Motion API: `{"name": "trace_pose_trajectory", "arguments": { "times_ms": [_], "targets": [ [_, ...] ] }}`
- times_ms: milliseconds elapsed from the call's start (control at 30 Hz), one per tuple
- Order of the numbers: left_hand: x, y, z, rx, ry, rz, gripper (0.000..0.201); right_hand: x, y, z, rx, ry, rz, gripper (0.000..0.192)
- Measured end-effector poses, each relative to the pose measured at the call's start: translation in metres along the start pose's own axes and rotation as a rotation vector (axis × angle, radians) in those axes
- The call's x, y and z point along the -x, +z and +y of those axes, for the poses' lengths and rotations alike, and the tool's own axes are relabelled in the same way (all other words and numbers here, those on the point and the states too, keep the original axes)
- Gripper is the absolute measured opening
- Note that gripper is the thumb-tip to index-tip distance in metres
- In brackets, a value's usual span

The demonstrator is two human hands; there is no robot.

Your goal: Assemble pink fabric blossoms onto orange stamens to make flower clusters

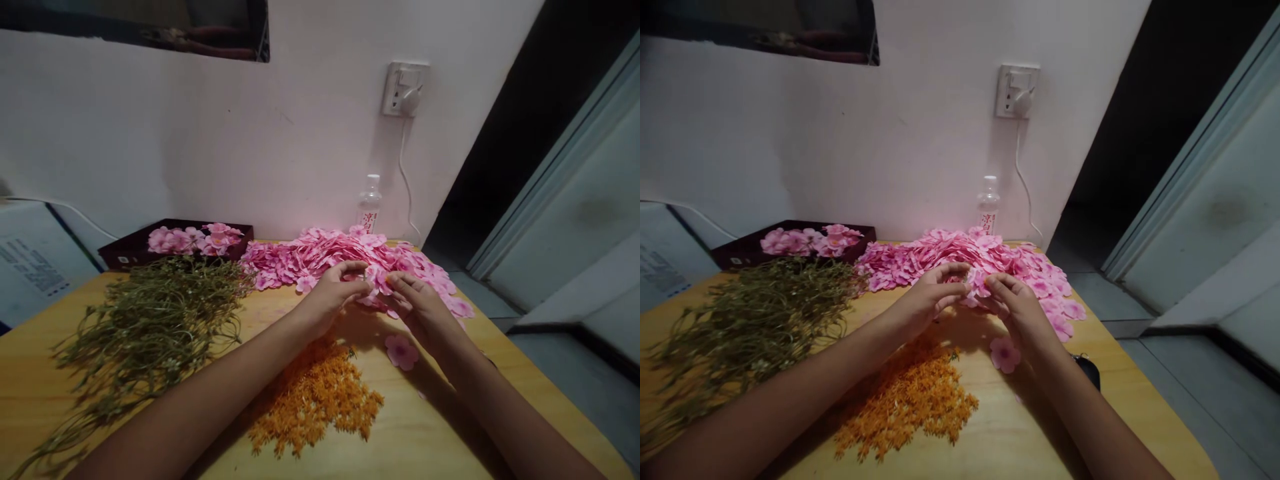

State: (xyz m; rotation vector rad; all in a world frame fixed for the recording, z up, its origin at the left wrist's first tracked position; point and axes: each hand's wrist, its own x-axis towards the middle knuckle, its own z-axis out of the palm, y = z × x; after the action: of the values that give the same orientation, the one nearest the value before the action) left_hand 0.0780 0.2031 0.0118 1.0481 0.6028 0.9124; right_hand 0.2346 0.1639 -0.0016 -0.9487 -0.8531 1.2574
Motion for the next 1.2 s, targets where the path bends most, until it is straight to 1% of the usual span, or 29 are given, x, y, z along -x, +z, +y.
{"name": "trace_pose_trajectory", "arguments": {
  "times_ms": [167, 267, 500, 633, 733, 867, 967, 1133, 1200],
  "targets": [
    [0.0004, 0.0007, 0.0010, -0.092, 0.016, 0.028, 0.041, 0.0028, -0.0004, -0.0007, 0.014, 0.027, -0.052, 0.015],
    [0.0020, 0.0024, 0.0033, -0.139, 0.010, 0.035, 0.040, 0.0026, -0.0005, 0.0002, 0.047, 0.017, -0.039, 0.016],
    [0.0017, 0.0036, 0.0038, -0.132, 0.016, 0.015, 0.041, 0.0000, 0.0020, 0.0032, 0.104, -0.044, -0.037, 0.019],
    [0.0023, 0.0031, 0.0039, -0.164, 0.009, 0.013, 0.040, 0.0001, 0.0019, 0.0050, 0.134, -0.073, -0.021, 0.020],
    [0.0017, 0.0013, 0.0023, -0.181, 0.039, -0.018, 0.040, -0.0002, 0.0007, 0.0055, 0.129, -0.062, -0.032, 0.021],
    [0.0004, -0.0004, 0.0009, -0.191, 0.080, -0.075, 0.037, -0.0005, -0.0003, 0.0037, 0.092, -0.006, -0.069, 0.023],
    [0.0003, -0.0009, 0.0027, -0.207, 0.084, -0.087, 0.036, -0.0004, -0.0005, 0.0017, 0.053, 0.012, -0.065, 0.025],
    [-0.0021, -0.0038, 0.0051, -0.184, 0.086, -0.099, 0.027, 0.0000, 0.0000, 0.0001, 0.089, -0.039, -0.035, 0.034],
    [-0.0045, -0.0057, 0.0039, -0.165, 0.107, -0.067, 0.024, 0.0002, 0.0012, -0.0003, 0.110, -0.062, -0.023, 0.039]
  ]
}}
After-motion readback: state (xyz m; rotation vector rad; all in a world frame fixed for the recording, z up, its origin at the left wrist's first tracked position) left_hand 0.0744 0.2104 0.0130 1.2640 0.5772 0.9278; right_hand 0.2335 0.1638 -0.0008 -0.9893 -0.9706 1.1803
